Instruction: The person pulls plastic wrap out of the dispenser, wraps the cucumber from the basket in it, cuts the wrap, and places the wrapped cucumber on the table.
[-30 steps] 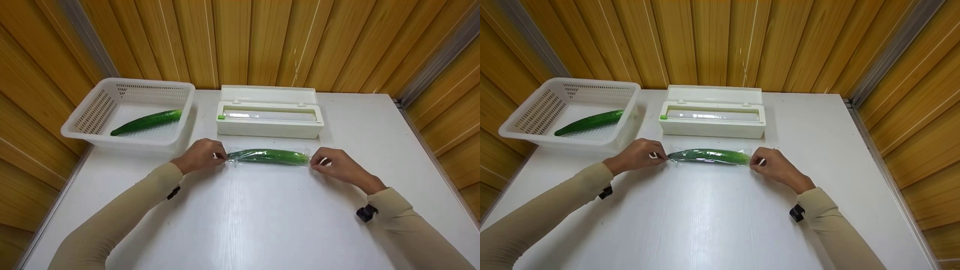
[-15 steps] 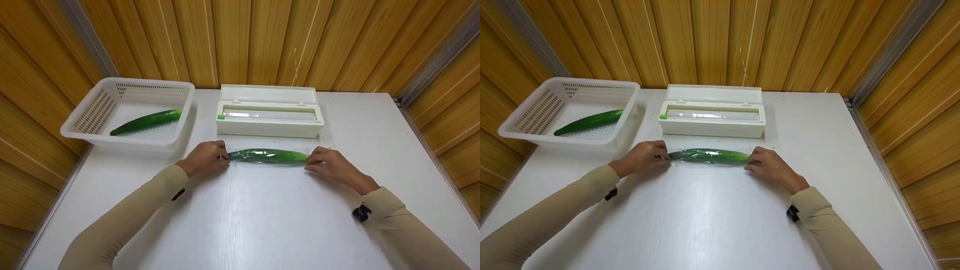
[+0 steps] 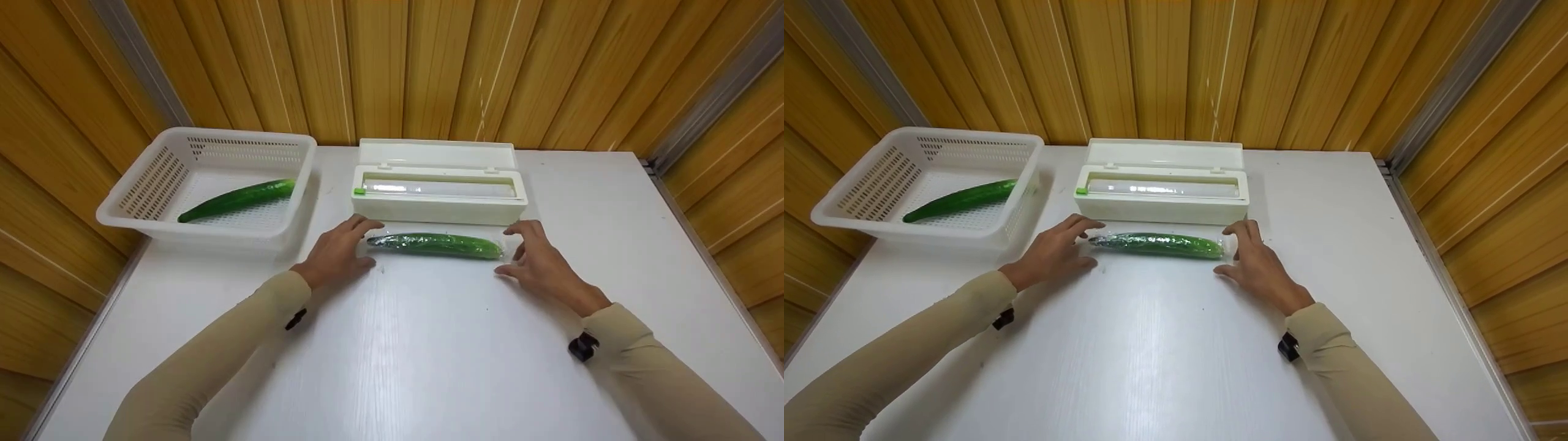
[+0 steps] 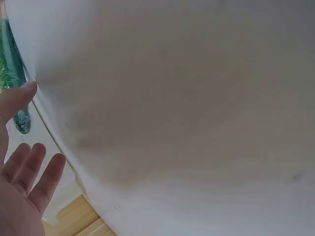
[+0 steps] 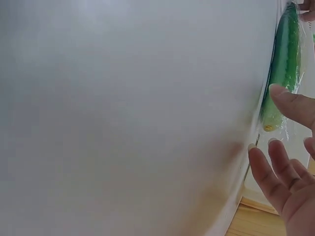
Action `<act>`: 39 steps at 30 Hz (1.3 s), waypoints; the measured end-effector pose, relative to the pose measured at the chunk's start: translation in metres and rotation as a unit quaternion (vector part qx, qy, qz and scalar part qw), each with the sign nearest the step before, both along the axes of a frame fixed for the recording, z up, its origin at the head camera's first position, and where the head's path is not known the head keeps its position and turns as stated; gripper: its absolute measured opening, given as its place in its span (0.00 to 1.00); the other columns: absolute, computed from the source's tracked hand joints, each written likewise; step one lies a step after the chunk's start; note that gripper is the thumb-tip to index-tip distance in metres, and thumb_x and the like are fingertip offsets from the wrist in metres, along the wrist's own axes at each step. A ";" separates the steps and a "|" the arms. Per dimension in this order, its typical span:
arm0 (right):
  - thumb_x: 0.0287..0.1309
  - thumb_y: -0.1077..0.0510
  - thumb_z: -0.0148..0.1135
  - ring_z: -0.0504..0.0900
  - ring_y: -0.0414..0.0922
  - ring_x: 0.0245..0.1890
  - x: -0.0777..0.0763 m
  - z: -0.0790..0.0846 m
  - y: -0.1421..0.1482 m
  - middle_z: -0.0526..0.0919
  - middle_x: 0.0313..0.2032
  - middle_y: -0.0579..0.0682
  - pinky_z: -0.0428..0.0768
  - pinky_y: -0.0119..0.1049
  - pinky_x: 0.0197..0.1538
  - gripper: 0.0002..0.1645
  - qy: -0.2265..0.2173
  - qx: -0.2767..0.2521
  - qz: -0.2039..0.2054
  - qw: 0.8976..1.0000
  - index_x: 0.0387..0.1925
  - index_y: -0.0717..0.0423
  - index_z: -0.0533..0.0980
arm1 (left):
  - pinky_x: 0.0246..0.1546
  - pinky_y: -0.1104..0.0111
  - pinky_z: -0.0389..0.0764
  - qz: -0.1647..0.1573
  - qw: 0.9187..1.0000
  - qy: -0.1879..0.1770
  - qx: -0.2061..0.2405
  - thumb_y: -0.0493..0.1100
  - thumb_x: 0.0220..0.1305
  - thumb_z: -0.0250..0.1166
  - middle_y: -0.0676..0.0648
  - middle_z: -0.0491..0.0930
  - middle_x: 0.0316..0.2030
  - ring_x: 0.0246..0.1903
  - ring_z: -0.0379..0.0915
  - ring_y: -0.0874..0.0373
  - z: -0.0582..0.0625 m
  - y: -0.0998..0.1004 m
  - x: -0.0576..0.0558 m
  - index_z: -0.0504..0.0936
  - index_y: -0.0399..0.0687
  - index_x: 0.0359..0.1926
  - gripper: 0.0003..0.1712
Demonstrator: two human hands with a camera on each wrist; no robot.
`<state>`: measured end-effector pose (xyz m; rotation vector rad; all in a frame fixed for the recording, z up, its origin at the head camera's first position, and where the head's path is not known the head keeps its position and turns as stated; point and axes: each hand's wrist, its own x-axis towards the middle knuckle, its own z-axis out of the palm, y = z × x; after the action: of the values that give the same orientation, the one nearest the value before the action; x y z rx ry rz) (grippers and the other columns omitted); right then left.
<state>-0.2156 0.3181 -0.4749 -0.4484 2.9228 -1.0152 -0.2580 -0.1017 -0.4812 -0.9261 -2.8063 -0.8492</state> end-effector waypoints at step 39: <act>0.60 0.59 0.79 0.80 0.43 0.39 -0.013 -0.017 -0.002 0.88 0.40 0.49 0.75 0.25 0.43 0.22 0.025 -0.084 0.011 0.996 0.56 0.59 0.87 | 0.40 0.65 0.86 0.108 0.950 -0.149 0.253 0.34 0.72 0.70 0.44 0.90 0.40 0.38 0.86 0.53 -0.012 0.015 0.002 0.91 0.35 0.47 0.08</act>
<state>-0.2289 0.3163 -0.4923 -0.5174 2.8807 -1.2695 -0.2560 -0.0871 -0.4930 -0.4310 -2.6170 -1.6777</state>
